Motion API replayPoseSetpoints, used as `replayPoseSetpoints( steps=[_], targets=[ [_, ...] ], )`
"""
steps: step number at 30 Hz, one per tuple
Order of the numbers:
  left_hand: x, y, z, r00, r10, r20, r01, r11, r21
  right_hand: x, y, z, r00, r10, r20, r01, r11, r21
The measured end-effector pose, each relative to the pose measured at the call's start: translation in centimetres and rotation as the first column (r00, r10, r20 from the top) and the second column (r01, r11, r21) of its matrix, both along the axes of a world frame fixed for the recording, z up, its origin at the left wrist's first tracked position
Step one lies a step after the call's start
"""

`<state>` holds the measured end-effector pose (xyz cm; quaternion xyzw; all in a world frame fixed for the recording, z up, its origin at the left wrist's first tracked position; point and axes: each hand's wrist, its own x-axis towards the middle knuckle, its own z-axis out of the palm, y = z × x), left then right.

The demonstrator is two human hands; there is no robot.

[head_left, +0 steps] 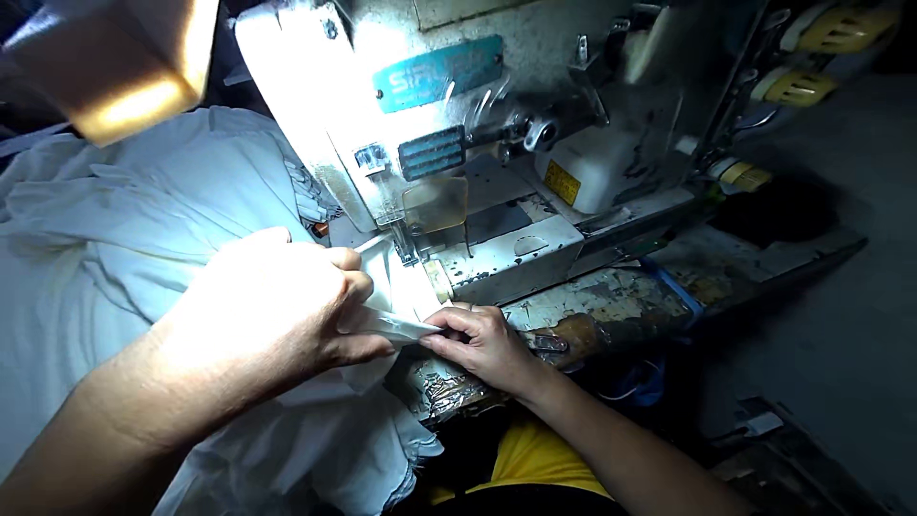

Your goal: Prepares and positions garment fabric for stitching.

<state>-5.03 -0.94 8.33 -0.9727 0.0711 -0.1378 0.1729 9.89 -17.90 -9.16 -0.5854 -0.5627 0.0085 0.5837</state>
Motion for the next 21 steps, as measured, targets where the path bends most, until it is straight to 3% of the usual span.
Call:
replayPoseSetpoints(
  steps=[21],
  targets=[
    [-0.09,0.22,0.62,0.998,0.027,0.054,-0.029,0.999,0.039,0.05,0.21,0.44,1.0,0.017,-0.007,-0.017,0.999,0.029]
  ],
)
